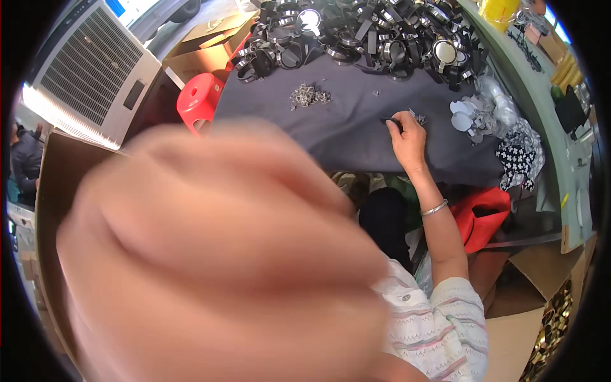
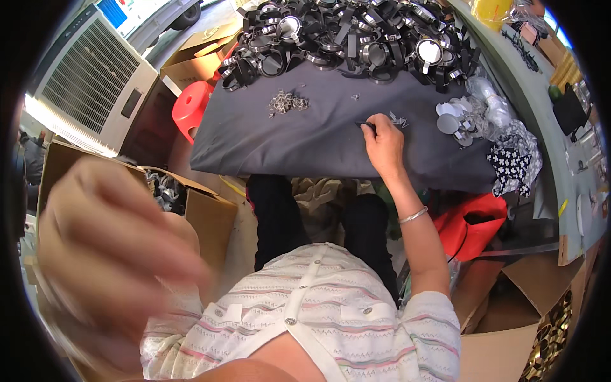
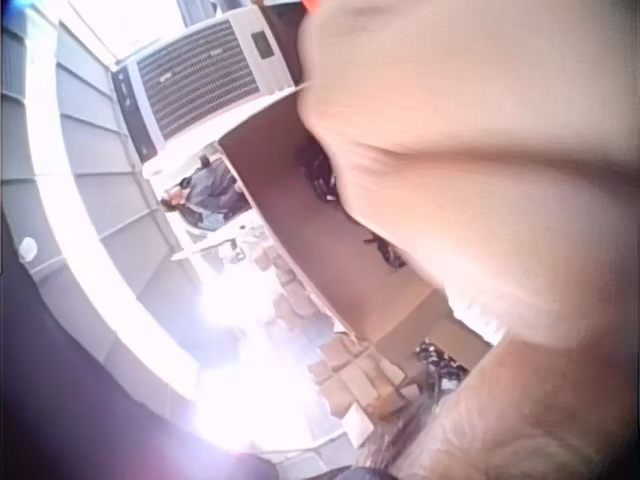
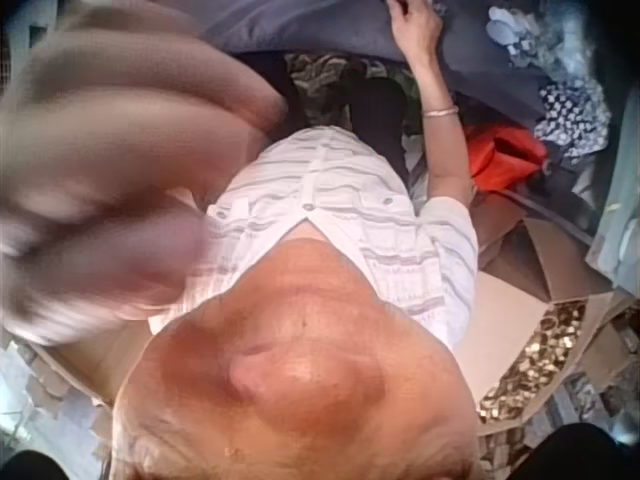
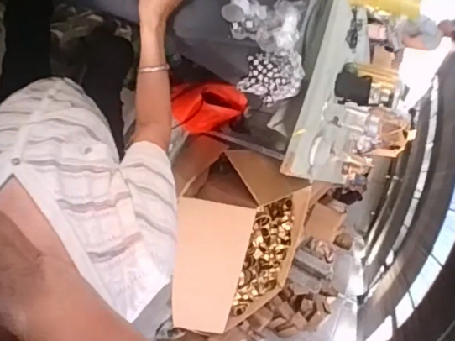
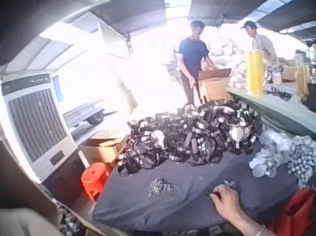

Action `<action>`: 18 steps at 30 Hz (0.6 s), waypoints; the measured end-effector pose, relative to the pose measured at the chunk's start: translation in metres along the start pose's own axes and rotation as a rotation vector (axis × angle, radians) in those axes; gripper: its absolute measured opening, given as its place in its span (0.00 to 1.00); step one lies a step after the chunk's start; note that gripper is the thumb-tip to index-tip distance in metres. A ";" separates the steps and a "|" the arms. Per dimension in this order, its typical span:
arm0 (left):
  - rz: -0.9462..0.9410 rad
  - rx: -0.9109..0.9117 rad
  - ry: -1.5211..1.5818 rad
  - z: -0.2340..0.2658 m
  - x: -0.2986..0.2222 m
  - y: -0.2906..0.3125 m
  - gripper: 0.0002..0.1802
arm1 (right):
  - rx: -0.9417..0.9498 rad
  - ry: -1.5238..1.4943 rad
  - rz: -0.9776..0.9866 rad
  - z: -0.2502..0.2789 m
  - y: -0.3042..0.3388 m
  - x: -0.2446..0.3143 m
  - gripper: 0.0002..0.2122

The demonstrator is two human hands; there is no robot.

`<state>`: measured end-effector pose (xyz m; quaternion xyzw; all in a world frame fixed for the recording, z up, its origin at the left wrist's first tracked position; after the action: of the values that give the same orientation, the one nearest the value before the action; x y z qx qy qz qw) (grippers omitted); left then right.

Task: The person takes mirror components from a box and the table, then assembles the mirrors by fitting metal pins, brackets, and handles to the circular frames by hand.

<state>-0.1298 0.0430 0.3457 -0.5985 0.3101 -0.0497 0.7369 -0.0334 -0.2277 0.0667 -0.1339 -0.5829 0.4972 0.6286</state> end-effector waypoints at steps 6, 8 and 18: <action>-0.062 -0.180 -0.038 0.005 0.003 -0.012 0.05 | 0.004 -0.046 -0.027 -0.007 0.000 0.005 0.05; -0.062 -0.220 -0.019 0.036 0.013 -0.021 0.05 | -0.008 -0.032 -0.024 -0.004 -0.004 0.003 0.05; -0.393 -0.297 0.038 0.097 -0.049 -0.023 0.05 | 0.052 -0.023 0.072 -0.017 -0.013 0.003 0.05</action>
<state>-0.1120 0.1407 0.3952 -0.7480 0.2054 -0.1571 0.6113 -0.0129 -0.2241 0.0732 -0.1328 -0.5719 0.5360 0.6066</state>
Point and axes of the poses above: each hand's wrist, its own y-axis away from the middle knuckle, its own z-axis out of the back of the hand, x = y × z, the point moved 10 cm from there along -y, towards the middle knuckle, and after that the axes turned 12 degrees about -x, right-handed, at the moved point
